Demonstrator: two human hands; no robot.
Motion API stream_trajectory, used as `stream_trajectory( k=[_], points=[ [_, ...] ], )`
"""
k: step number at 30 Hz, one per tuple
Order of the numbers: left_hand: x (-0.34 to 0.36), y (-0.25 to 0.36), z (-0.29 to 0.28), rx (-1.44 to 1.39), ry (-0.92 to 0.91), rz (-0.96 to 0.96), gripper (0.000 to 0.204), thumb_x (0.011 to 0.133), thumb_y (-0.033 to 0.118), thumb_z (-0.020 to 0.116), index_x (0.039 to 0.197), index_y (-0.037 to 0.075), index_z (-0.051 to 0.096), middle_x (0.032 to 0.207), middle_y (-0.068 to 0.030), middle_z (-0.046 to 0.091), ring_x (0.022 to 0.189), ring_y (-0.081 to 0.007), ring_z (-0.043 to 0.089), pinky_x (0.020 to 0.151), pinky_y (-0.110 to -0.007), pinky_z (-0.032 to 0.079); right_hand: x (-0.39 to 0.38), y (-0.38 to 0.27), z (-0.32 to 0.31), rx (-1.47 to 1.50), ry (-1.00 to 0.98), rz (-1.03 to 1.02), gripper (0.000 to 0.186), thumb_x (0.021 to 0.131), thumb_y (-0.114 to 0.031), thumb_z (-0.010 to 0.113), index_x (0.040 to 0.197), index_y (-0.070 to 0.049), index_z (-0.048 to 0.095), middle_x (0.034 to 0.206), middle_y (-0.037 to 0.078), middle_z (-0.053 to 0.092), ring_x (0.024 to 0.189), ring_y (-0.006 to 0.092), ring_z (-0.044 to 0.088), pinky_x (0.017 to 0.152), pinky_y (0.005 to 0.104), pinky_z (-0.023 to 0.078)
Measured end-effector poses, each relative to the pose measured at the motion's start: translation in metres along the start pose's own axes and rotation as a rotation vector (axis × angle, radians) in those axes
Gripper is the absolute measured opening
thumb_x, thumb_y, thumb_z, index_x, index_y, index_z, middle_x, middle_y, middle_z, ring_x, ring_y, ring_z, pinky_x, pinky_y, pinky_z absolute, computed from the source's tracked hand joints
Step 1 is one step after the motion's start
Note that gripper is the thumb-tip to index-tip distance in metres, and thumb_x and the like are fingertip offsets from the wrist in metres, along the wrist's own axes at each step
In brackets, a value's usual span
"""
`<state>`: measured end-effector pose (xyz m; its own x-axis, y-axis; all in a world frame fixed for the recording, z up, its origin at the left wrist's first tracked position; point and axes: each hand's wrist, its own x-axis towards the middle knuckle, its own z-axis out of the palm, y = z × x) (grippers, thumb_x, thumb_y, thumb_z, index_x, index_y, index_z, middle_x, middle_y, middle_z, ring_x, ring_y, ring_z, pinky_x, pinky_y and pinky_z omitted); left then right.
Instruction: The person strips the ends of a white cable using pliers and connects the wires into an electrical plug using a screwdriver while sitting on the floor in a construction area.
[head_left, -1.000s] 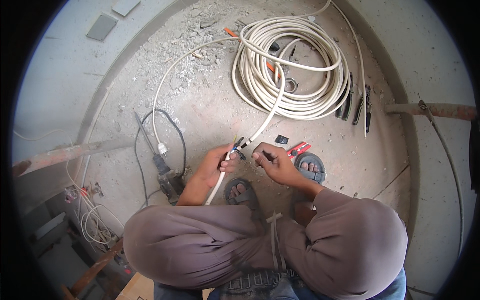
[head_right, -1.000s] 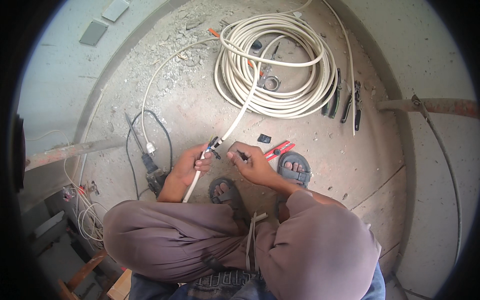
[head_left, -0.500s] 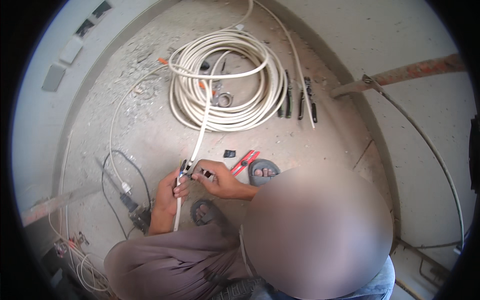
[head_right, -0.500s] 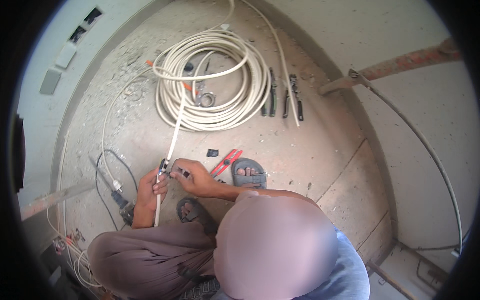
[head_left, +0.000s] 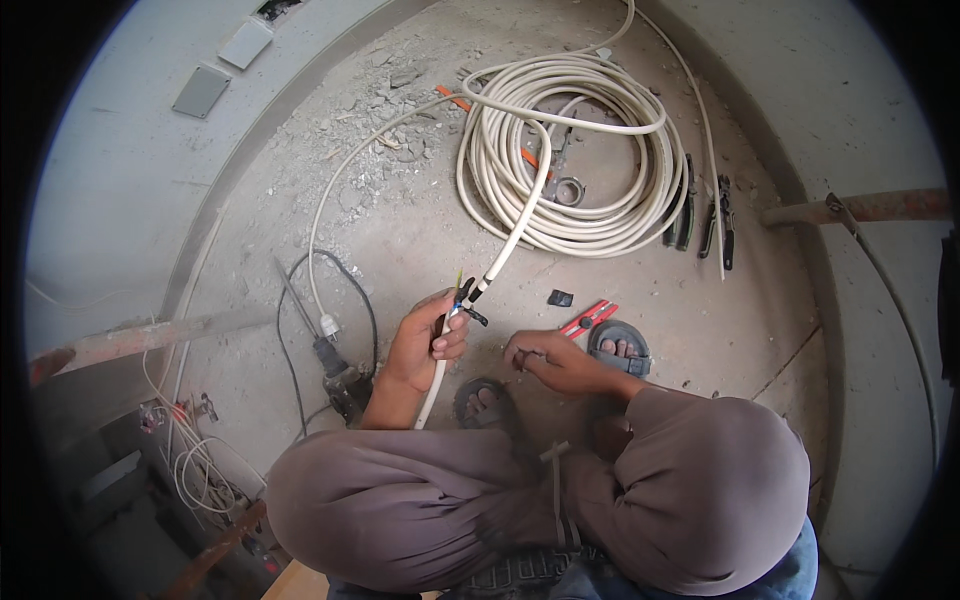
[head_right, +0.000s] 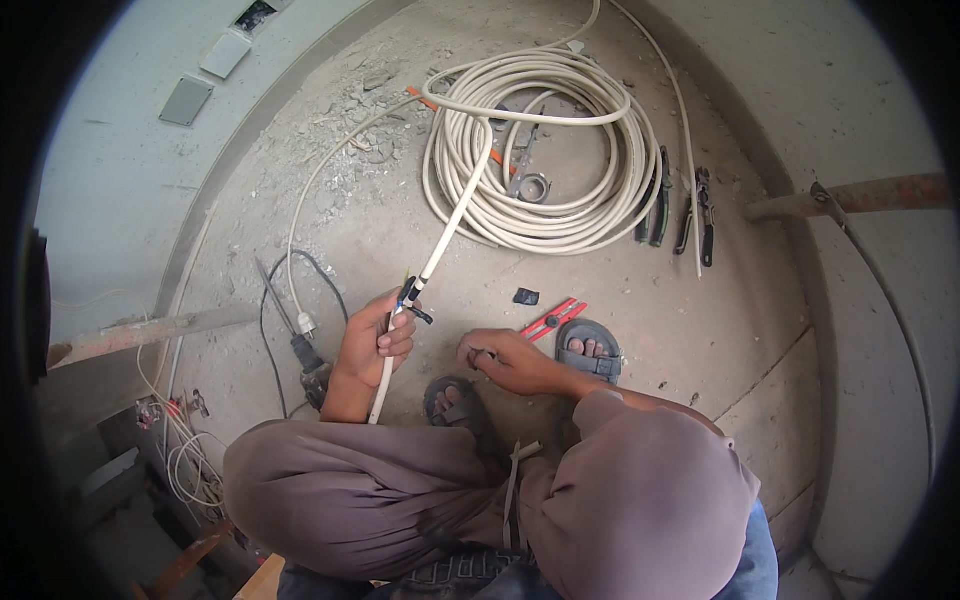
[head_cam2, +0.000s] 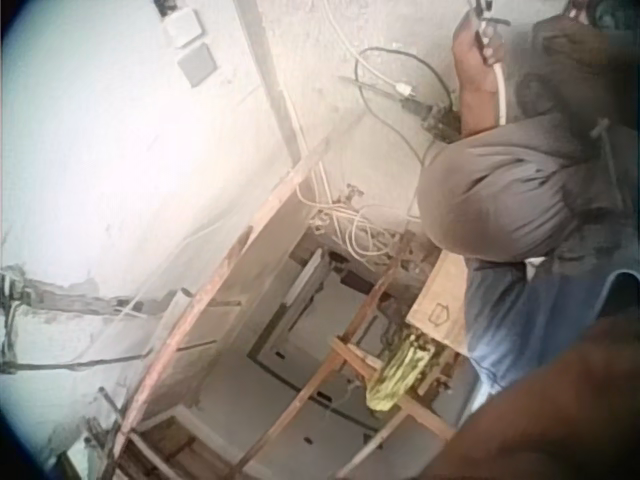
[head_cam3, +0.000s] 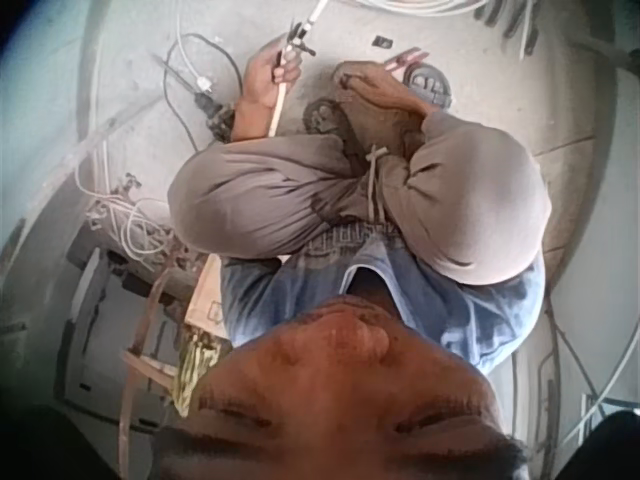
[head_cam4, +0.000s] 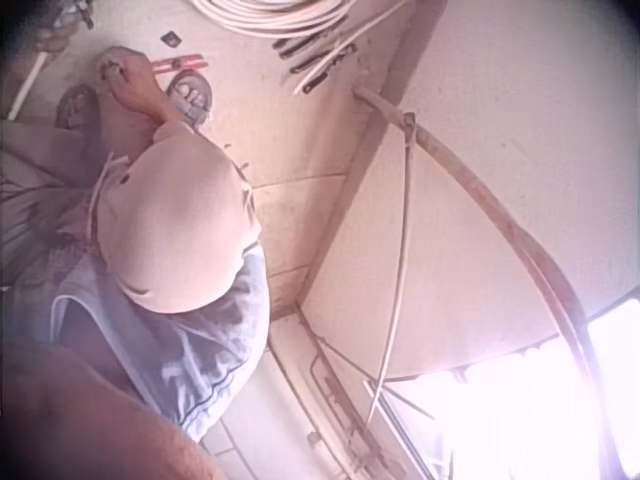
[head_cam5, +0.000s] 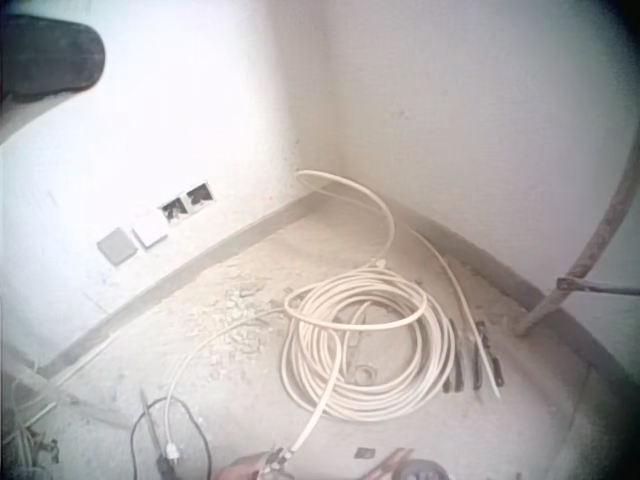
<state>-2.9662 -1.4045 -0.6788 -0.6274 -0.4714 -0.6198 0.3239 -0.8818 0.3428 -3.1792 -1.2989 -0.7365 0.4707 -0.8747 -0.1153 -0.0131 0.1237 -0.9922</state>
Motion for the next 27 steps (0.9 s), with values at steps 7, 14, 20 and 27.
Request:
stream_trajectory(
  k=[7, 14, 20, 27],
  points=[
    [0.007, -0.009, -0.005, 0.151, 0.054, -0.104, 0.022, 0.099, 0.028, 0.048, 0.085, 0.012, 0.051, 0.058, 0.0048, 0.044, 0.041, -0.0032, 0.032, 0.04, -0.02, 0.028, 0.032, -0.026, -0.009, -0.055, 0.204, -0.062, 0.028, 0.1, -0.026, 0.048, 0.103, 0.001, 0.056, 0.082, 0.011, 0.058, 0.076, 0.0198, 0.054, 0.073, 0.0334, 0.045],
    [0.01, -0.017, 0.038, 0.948, 0.201, 0.201, 0.031, 0.093, 0.03, 0.062, 0.112, 0.006, 0.055, 0.064, -0.0025, 0.054, 0.05, -0.0122, 0.05, 0.047, -0.026, 0.039, 0.026, -0.017, -0.006, 0.29, 0.056, -0.042, 0.031, 0.1, -0.028, 0.052, 0.111, 0.0, 0.057, 0.084, 0.003, 0.06, 0.079, 0.0135, 0.054, 0.072, 0.0319, 0.046],
    [0.024, -0.021, 0.035, 1.693, 0.21, 0.433, 0.026, 0.096, 0.028, 0.056, 0.099, 0.003, 0.056, 0.066, -0.0168, 0.061, 0.062, -0.0354, 0.063, 0.058, -0.041, 0.046, 0.007, -0.001, -0.024, -0.136, 0.108, -0.052, 0.016, 0.096, -0.013, 0.052, 0.105, 0.0, 0.057, 0.084, 0.011, 0.06, 0.078, 0.019, 0.058, 0.073, 0.0345, 0.047],
    [0.023, -0.004, 0.023, 2.183, 0.331, 0.425, 0.027, 0.098, 0.023, 0.047, 0.085, 0.0, 0.054, 0.065, -0.02, 0.062, 0.063, -0.0404, 0.063, 0.06, -0.049, 0.046, -0.08, 0.033, -0.139, -0.818, 0.674, 0.439, 0.042, 0.099, -0.033, 0.046, 0.079, 0.002, 0.06, 0.07, 0.029, 0.058, 0.07, 0.0487, 0.057, 0.069, 0.0537, 0.045]
  ],
)
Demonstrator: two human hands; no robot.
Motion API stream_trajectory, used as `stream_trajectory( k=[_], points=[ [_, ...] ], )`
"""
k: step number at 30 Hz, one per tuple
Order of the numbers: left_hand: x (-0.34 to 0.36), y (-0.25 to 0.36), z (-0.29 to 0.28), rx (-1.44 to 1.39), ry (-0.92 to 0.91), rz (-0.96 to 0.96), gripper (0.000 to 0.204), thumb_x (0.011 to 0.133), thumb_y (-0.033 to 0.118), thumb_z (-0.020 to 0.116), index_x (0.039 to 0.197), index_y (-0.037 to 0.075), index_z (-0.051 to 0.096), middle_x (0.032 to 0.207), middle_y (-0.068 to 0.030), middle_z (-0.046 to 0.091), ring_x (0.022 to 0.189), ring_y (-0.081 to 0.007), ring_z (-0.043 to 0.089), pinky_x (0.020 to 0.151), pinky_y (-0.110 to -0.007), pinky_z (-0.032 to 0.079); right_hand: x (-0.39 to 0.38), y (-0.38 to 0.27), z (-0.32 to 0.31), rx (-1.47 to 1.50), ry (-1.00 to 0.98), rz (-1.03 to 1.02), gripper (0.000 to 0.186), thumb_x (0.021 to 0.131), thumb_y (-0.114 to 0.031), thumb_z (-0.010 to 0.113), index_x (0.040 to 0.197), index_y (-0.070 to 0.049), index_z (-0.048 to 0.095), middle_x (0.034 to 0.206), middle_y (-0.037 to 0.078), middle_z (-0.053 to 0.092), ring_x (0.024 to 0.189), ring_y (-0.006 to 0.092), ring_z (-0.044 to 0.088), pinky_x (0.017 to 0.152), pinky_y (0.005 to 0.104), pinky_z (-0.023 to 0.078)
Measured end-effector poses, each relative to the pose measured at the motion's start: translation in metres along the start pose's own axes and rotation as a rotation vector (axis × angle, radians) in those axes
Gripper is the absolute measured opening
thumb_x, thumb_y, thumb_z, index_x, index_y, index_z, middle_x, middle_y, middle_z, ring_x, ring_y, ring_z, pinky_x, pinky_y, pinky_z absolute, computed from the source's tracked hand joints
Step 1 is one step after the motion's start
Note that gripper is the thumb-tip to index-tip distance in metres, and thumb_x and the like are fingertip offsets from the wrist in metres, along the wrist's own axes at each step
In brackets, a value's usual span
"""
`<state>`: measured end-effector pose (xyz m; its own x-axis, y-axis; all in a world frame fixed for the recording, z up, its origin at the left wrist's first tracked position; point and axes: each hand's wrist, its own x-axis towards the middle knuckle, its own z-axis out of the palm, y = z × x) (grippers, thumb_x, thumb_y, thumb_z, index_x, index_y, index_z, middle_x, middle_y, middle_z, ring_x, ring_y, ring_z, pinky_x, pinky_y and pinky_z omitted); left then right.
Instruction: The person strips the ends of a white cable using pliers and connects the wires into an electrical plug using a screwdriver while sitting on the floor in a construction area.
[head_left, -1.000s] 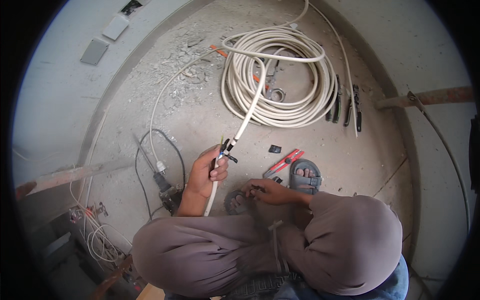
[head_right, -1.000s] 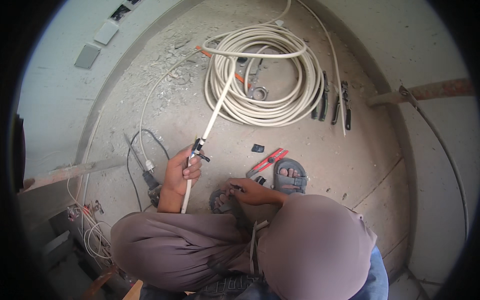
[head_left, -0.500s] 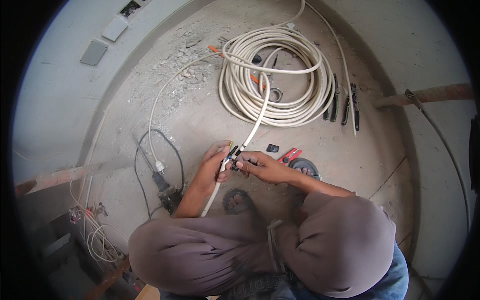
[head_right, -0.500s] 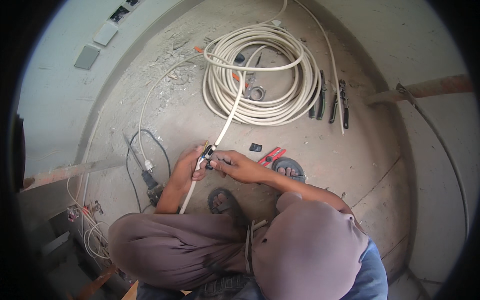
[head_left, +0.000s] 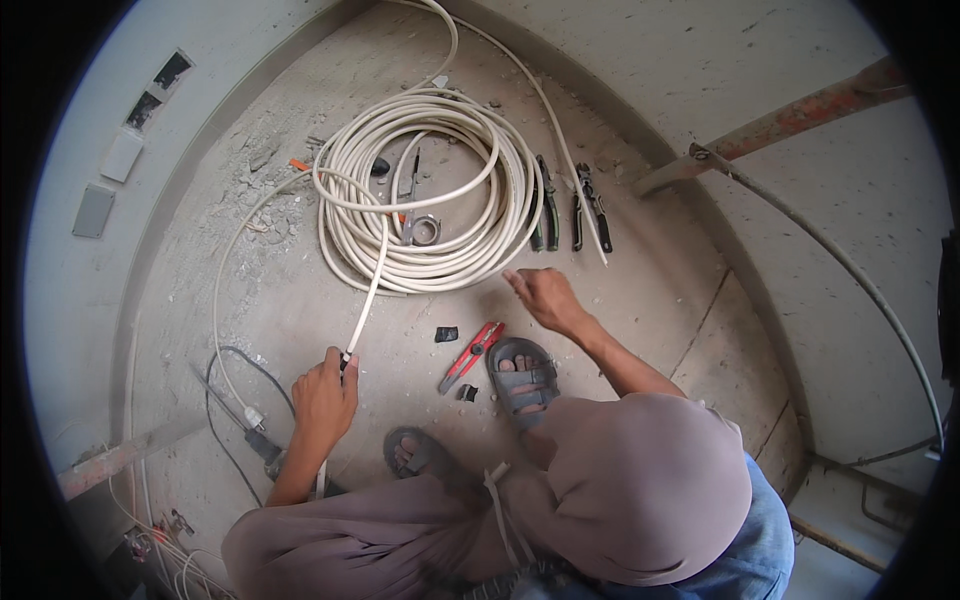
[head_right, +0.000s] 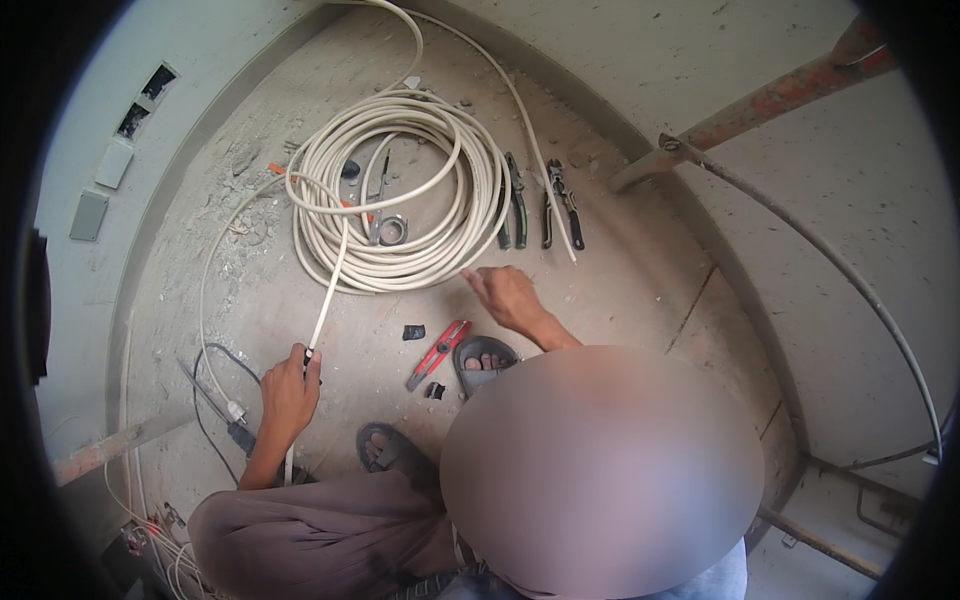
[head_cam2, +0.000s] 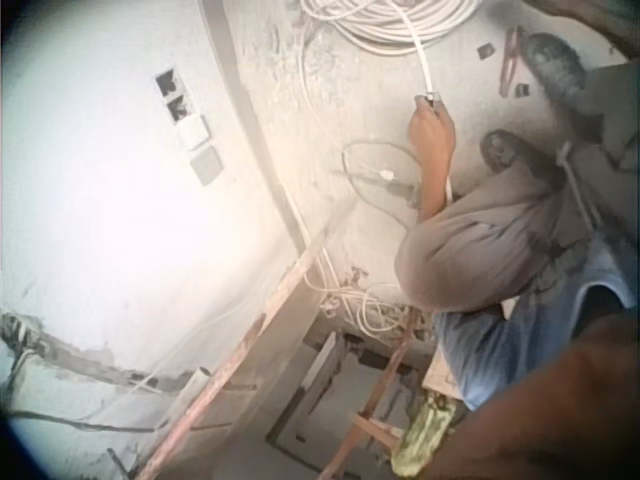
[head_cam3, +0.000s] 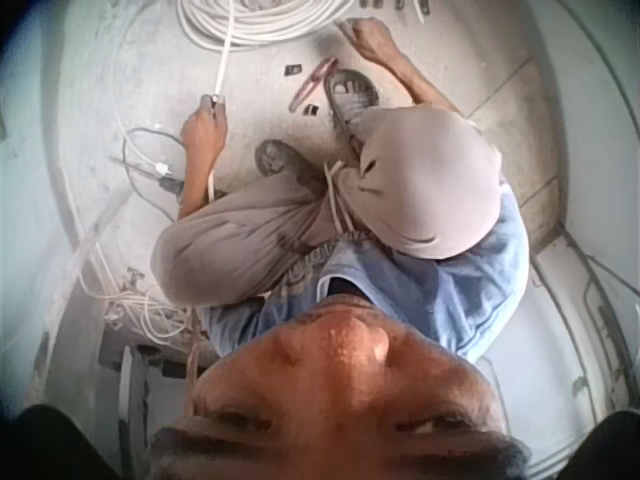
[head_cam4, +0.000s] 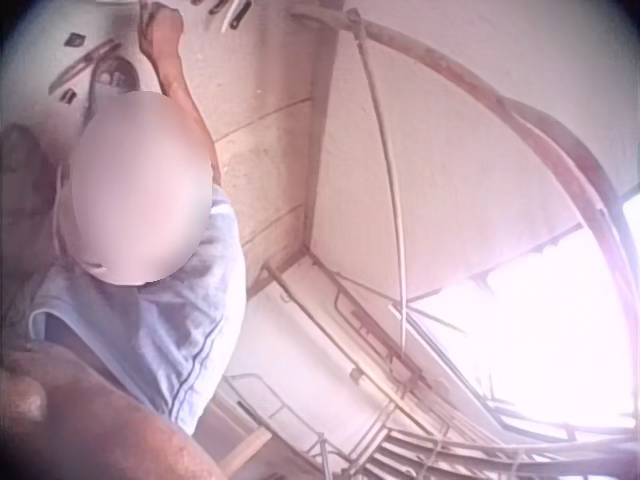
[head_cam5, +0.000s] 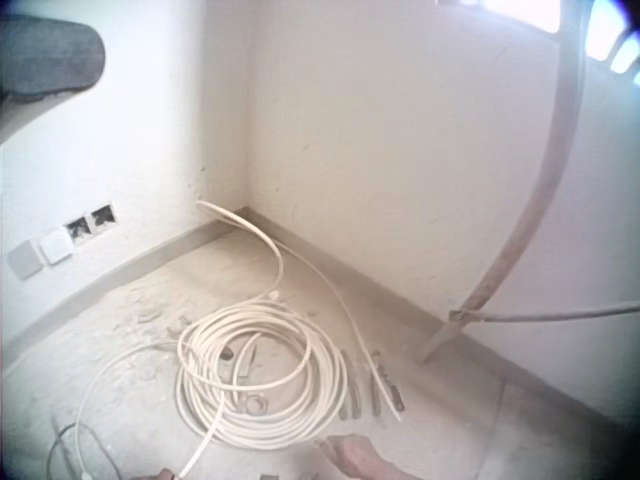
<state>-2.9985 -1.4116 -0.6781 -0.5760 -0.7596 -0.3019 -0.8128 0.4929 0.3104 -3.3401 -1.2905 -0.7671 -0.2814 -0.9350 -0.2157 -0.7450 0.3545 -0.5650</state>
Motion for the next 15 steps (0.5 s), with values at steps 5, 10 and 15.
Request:
stream_trajectory(
  k=[5, 10, 15],
  points=[
    [0.007, -0.013, 0.001, 0.113, -0.082, 0.039, 0.026, 0.097, 0.021, 0.046, 0.084, 0.0, 0.057, 0.06, -0.0196, 0.06, 0.058, -0.0414, 0.061, 0.059, -0.049, 0.046, 0.029, 0.055, -0.015, -0.187, 0.475, -0.057, 0.038, 0.085, -0.033, 0.069, 0.098, 0.001, 0.058, 0.105, 0.029, 0.057, 0.097, 0.0425, 0.059, 0.078, 0.0509, 0.046],
    [0.027, -0.019, -0.046, -0.365, -0.407, 0.083, 0.038, 0.1, 0.031, 0.043, 0.084, -0.001, 0.058, 0.059, -0.0158, 0.06, 0.058, -0.0337, 0.062, 0.06, -0.044, 0.047, 0.06, 0.075, 0.0, -0.051, 0.292, 0.11, 0.047, 0.069, -0.021, 0.082, 0.106, -0.002, 0.061, 0.105, 0.025, 0.055, 0.096, 0.041, 0.057, 0.083, 0.0476, 0.048],
    [0.048, -0.02, -0.079, -0.556, -0.677, 0.075, 0.05, 0.103, 0.041, 0.035, 0.089, -0.002, 0.057, 0.083, -0.0136, 0.069, 0.064, -0.02, 0.063, 0.064, -0.033, 0.051, 0.059, 0.059, -0.014, -0.151, 0.27, -0.031, 0.043, 0.068, -0.021, 0.082, 0.099, 0.001, 0.063, 0.104, 0.024, 0.055, 0.096, 0.0421, 0.057, 0.084, 0.0485, 0.048]
  ],
)
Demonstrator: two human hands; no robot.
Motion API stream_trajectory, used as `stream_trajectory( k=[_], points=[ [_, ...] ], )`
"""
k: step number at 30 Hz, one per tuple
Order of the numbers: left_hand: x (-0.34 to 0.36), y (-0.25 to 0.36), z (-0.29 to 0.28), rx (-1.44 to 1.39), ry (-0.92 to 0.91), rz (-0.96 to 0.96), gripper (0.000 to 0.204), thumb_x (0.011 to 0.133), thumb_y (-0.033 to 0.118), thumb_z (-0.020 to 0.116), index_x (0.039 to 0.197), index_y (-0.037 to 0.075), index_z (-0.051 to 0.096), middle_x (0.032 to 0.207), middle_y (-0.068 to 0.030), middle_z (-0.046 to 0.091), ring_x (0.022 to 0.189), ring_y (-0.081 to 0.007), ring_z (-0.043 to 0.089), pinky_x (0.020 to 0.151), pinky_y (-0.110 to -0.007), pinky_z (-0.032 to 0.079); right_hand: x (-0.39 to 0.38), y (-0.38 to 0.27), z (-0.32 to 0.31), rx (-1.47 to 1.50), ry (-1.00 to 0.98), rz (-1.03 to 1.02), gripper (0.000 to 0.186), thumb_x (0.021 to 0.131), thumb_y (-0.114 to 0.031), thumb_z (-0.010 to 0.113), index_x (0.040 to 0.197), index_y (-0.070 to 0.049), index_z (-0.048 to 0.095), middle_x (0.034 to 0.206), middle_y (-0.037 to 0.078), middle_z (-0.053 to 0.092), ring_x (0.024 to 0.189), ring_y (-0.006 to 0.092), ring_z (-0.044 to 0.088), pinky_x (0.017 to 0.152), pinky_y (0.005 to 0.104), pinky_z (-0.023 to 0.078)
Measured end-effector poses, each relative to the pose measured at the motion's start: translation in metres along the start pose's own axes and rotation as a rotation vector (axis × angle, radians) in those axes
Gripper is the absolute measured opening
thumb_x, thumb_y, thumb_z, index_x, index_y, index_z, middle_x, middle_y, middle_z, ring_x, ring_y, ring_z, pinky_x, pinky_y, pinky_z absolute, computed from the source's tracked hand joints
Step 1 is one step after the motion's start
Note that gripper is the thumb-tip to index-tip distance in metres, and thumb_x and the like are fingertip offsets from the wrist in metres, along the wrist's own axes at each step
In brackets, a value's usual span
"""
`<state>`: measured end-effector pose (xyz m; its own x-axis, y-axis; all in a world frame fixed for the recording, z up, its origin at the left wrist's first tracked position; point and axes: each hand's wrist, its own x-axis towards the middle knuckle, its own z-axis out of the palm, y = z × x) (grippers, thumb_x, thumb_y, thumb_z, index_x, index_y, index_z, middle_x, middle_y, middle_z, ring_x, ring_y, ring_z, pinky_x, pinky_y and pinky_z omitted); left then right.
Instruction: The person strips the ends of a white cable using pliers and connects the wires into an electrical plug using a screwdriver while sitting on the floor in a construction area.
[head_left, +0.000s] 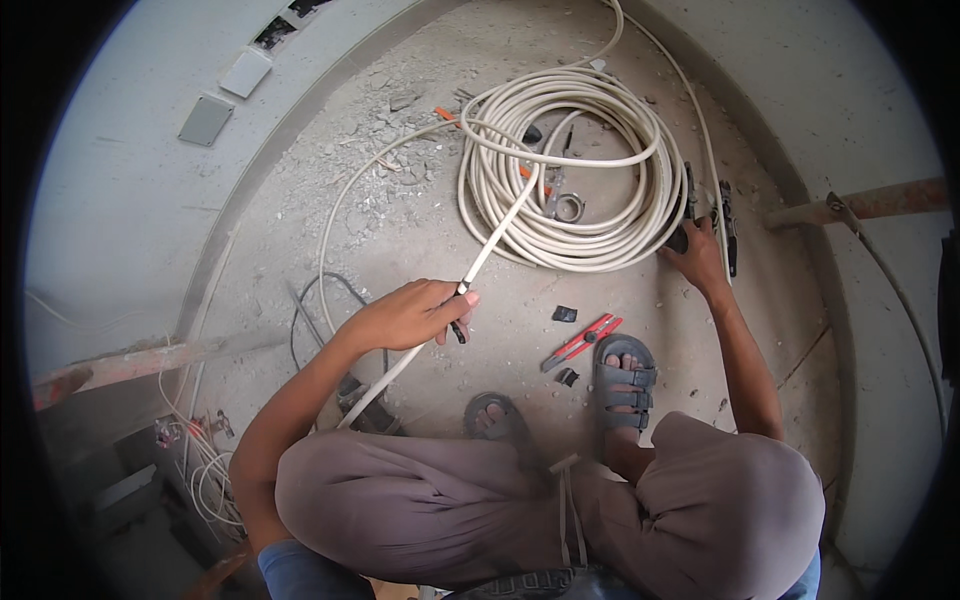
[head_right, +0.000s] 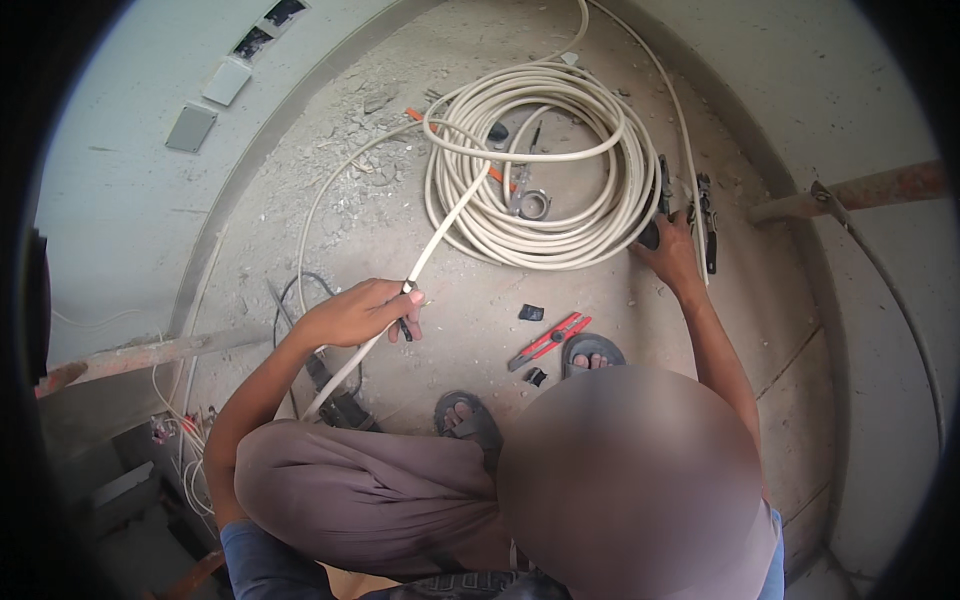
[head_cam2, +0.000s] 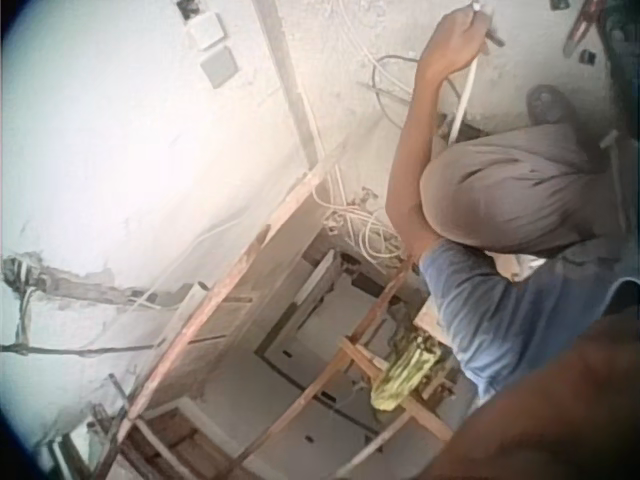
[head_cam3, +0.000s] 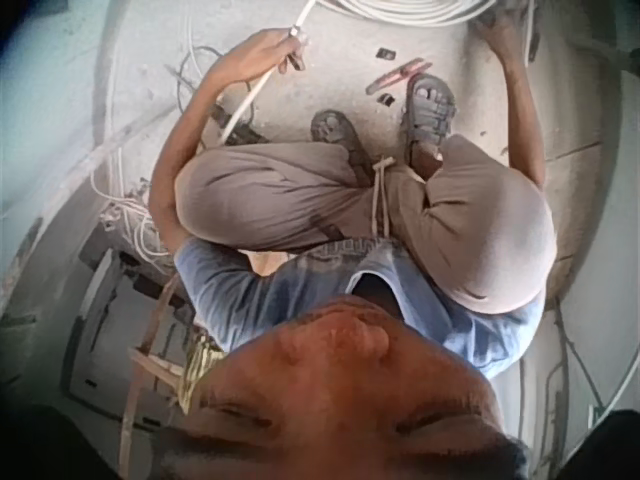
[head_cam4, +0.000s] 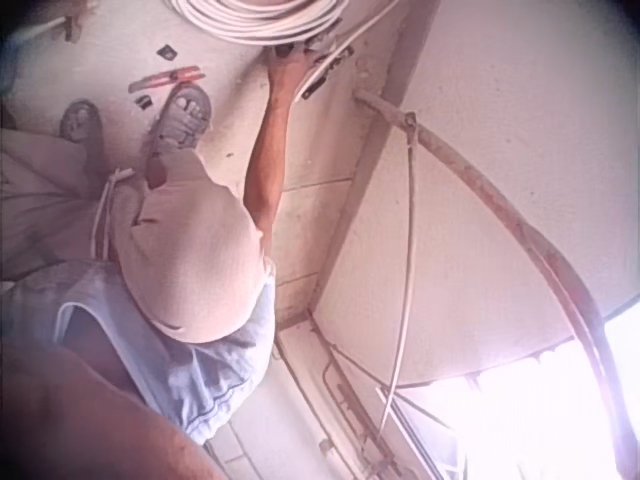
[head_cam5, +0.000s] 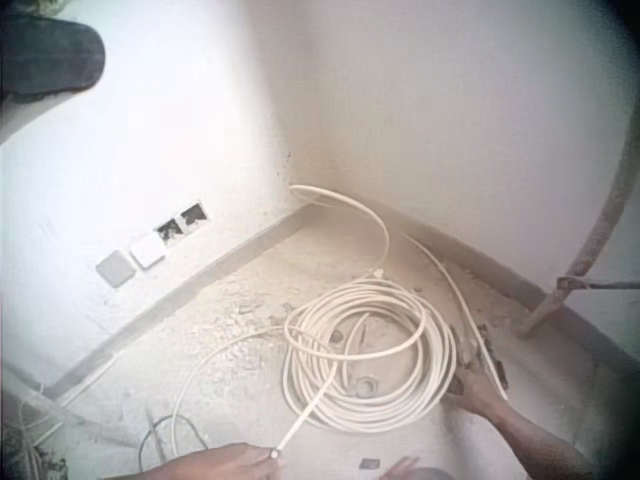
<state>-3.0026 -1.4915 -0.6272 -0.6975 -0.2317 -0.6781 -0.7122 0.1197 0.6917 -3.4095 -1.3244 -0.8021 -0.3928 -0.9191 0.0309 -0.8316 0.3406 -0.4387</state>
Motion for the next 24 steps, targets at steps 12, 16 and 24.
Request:
stream_trajectory(
  k=[12, 16, 24],
  points=[
    [-0.006, -0.008, -0.019, -0.23, 0.115, -0.147, 0.051, 0.102, 0.048, 0.036, 0.101, 0.0, 0.053, 0.094, -0.0166, 0.067, 0.072, -0.0205, 0.068, 0.064, -0.031, 0.058, -0.082, 0.011, -0.099, 1.371, -0.327, 0.582, 0.041, 0.087, -0.019, 0.062, 0.12, 0.003, 0.051, 0.113, 0.018, 0.061, 0.108, 0.0248, 0.06, 0.089, 0.0414, 0.053],
    [-0.006, -0.008, -0.017, -0.28, 0.169, -0.143, 0.053, 0.101, 0.048, 0.039, 0.102, -0.004, 0.054, 0.092, -0.0178, 0.067, 0.069, -0.0207, 0.068, 0.062, -0.031, 0.058, -0.127, -0.027, -0.097, 1.602, -0.299, 0.475, 0.036, 0.081, -0.019, 0.063, 0.114, -0.006, 0.052, 0.108, 0.015, 0.06, 0.097, 0.0225, 0.061, 0.073, 0.0401, 0.054],
    [-0.004, -0.007, -0.005, -0.298, 0.287, -0.142, 0.056, 0.099, 0.048, 0.045, 0.102, -0.007, 0.055, 0.089, -0.0181, 0.067, 0.067, -0.0216, 0.068, 0.059, -0.031, 0.057, -0.106, -0.139, -0.047, 0.976, -0.821, 0.314, 0.035, 0.095, -0.033, 0.061, 0.108, -0.001, 0.059, 0.091, 0.008, 0.066, 0.082, 0.0134, 0.064, 0.074, 0.0281, 0.052]
  ],
)
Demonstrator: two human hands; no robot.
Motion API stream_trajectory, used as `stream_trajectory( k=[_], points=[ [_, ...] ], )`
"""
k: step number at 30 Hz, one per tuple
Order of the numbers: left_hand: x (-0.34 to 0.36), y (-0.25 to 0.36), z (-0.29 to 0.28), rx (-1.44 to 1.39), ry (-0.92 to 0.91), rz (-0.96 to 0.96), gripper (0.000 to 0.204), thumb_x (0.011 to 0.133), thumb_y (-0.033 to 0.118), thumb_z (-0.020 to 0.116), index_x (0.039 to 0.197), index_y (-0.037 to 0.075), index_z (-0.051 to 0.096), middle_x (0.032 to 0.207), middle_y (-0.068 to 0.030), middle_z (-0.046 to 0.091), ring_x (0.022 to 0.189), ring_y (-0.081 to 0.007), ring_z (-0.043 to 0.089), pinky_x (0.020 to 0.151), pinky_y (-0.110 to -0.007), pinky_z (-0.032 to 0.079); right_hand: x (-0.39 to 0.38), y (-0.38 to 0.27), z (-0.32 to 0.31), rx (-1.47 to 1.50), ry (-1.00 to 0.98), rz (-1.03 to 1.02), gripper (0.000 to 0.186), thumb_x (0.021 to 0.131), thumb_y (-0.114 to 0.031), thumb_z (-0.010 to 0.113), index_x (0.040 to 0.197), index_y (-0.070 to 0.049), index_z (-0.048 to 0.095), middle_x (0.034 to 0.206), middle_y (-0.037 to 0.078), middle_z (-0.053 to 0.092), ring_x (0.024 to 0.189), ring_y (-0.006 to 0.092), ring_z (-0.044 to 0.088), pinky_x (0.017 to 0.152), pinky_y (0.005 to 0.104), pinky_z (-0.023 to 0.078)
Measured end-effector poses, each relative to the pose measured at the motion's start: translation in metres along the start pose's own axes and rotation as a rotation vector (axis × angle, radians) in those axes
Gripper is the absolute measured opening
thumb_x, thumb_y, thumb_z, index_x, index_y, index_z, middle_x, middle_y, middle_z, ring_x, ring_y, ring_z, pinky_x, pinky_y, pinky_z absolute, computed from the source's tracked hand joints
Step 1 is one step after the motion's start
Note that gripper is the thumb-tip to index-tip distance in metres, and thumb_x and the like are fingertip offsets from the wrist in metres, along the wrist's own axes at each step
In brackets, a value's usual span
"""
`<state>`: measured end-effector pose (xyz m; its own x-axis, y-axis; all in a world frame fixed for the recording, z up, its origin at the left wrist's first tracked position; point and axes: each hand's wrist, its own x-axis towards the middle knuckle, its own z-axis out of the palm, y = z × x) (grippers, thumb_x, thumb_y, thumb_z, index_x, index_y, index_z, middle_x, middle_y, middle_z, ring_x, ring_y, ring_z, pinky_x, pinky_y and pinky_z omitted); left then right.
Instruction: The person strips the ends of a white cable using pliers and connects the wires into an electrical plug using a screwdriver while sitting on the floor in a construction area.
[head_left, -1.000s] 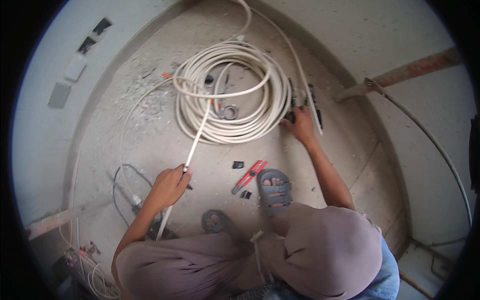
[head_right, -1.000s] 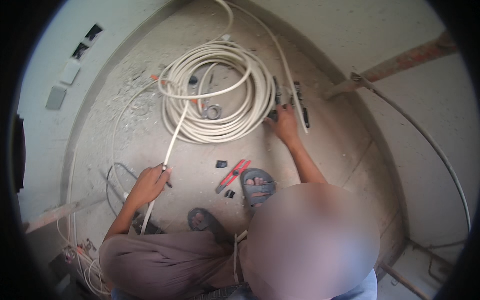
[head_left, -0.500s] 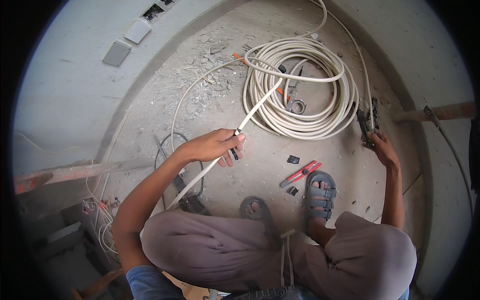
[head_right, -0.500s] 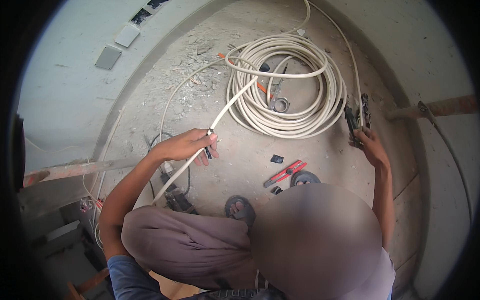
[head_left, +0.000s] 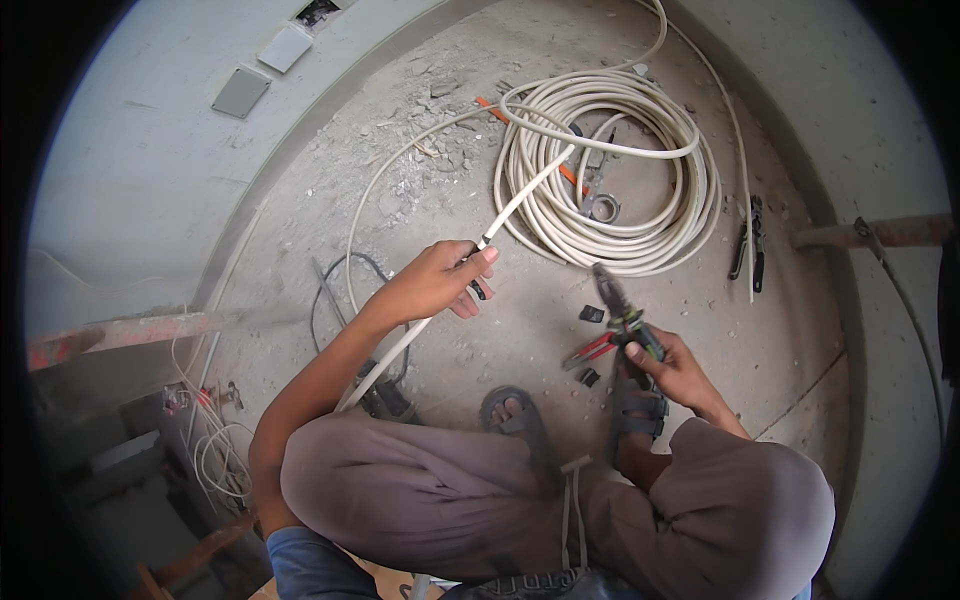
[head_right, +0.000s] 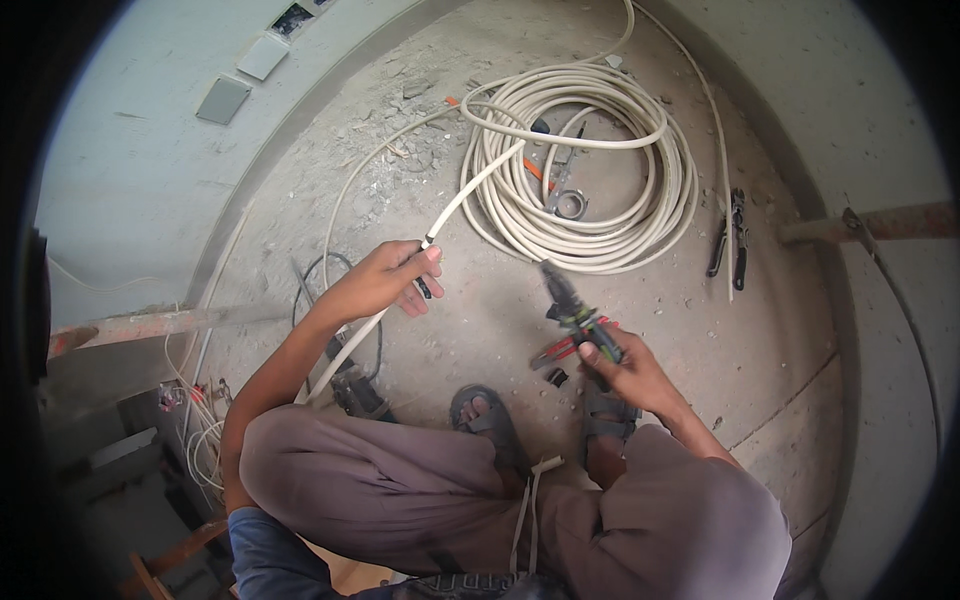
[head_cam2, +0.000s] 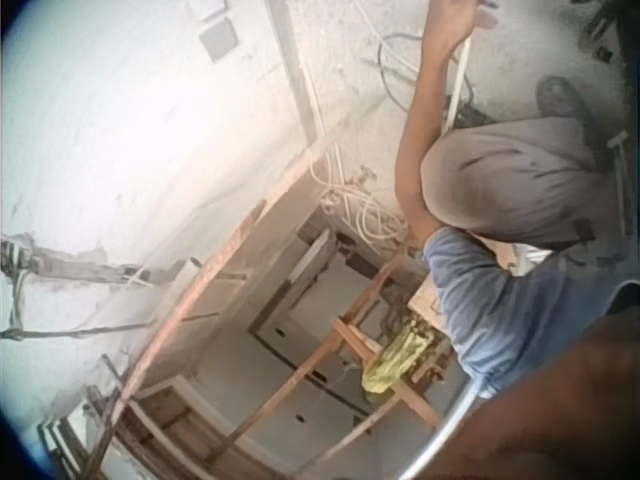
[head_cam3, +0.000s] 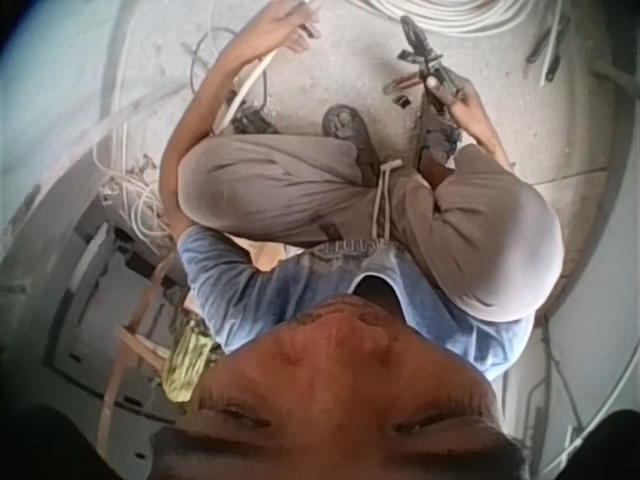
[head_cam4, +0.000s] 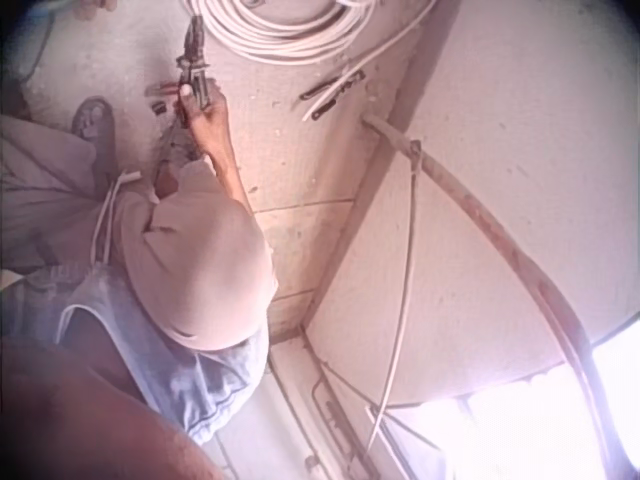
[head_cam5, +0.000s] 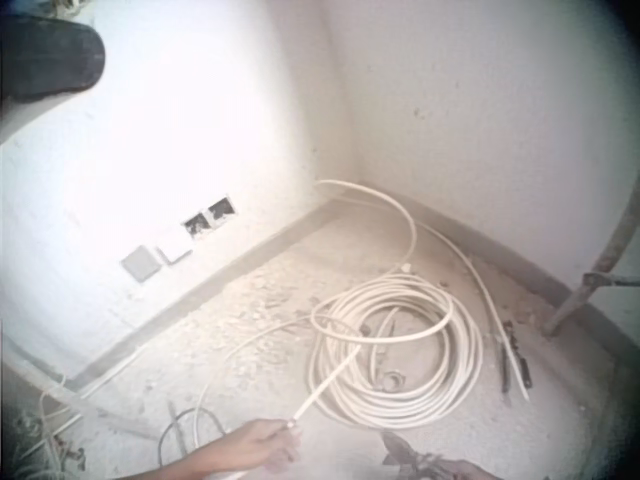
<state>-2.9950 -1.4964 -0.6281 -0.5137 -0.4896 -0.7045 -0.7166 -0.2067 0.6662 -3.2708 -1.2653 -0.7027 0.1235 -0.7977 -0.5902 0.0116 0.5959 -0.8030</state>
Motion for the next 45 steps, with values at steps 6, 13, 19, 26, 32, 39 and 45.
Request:
stream_trajectory(
  k=[6, 13, 19, 26, 32, 39, 45],
  points=[
    [-0.004, -0.003, 0.006, -0.023, 0.036, 0.019, 0.057, 0.098, 0.05, 0.046, 0.101, -0.006, 0.056, 0.089, -0.0185, 0.067, 0.066, -0.0215, 0.068, 0.059, -0.031, 0.058, 0.018, -0.028, 0.057, 0.302, -0.504, 0.106, 0.038, 0.094, -0.037, 0.063, 0.115, -0.005, 0.063, 0.103, 0.001, 0.067, 0.097, 0.0105, 0.059, 0.089, 0.0287, 0.046],
    [0.001, -0.017, 0.007, 0.003, 0.072, 0.032, 0.055, 0.098, 0.049, 0.049, 0.098, -0.006, 0.058, 0.085, -0.0144, 0.065, 0.066, -0.0192, 0.066, 0.059, -0.03, 0.058, 0.023, -0.048, 0.079, 0.539, -0.63, 0.242, 0.04, 0.096, -0.026, 0.06, 0.129, -0.004, 0.053, 0.126, 0.01, 0.061, 0.116, 0.0205, 0.059, 0.1, 0.0363, 0.047],
    [0.001, -0.015, 0.013, 0.013, 0.068, 0.023, 0.055, 0.098, 0.048, 0.048, 0.099, -0.007, 0.057, 0.088, -0.0133, 0.063, 0.064, -0.0203, 0.067, 0.057, -0.03, 0.059, 0.033, -0.039, 0.083, 0.822, -0.648, 0.315, 0.037, 0.097, -0.023, 0.057, 0.129, -0.005, 0.048, 0.123, 0.016, 0.06, 0.112, 0.0277, 0.061, 0.093, 0.0423, 0.052],
    [0.0, -0.021, 0.013, 0.001, 0.103, 0.009, 0.057, 0.098, 0.048, 0.048, 0.099, -0.008, 0.056, 0.091, -0.0145, 0.063, 0.064, -0.0223, 0.068, 0.056, -0.03, 0.059, 0.029, -0.045, 0.087, 0.842, -0.678, 0.341, 0.033, 0.098, -0.02, 0.054, 0.127, -0.005, 0.047, 0.127, 0.017, 0.059, 0.116, 0.0294, 0.059, 0.089, 0.0434, 0.054],
    [0.002, -0.018, 0.013, 0.029, 0.095, 0.042, 0.056, 0.098, 0.048, 0.048, 0.097, -0.007, 0.057, 0.086, -0.0141, 0.063, 0.063, -0.021, 0.067, 0.055, -0.03, 0.059, 0.028, -0.04, 0.086, 0.626, -0.666, 0.257, 0.036, 0.097, -0.021, 0.056, 0.128, -0.003, 0.049, 0.131, 0.012, 0.058, 0.118, 0.029, 0.058, 0.093, 0.0439, 0.052],
    [-0.002, -0.018, 0.015, 0.046, 0.105, 0.023, 0.055, 0.098, 0.047, 0.048, 0.092, -0.006, 0.058, 0.082, -0.0125, 0.062, 0.061, -0.0206, 0.067, 0.055, -0.029, 0.058, 0.029, -0.046, 0.089, 0.685, -0.662, 0.253, 0.036, 0.097, -0.026, 0.057, 0.124, -0.003, 0.05, 0.123, 0.016, 0.062, 0.116, 0.028, 0.06, 0.088, 0.0398, 0.054],
    [-0.006, -0.011, 0.018, 0.091, 0.119, 0.061, 0.054, 0.099, 0.048, 0.046, 0.089, -0.004, 0.057, 0.072, -0.0083, 0.058, 0.053, -0.0145, 0.061, 0.047, -0.028, 0.049, 0.029, -0.036, 0.083, 0.746, -0.65, 0.258, 0.029, 0.099, -0.03, 0.054, 0.111, -0.004, 0.051, 0.101, 0.011, 0.065, 0.091, 0.0223, 0.065, 0.074, 0.0355, 0.054]
  ],
)
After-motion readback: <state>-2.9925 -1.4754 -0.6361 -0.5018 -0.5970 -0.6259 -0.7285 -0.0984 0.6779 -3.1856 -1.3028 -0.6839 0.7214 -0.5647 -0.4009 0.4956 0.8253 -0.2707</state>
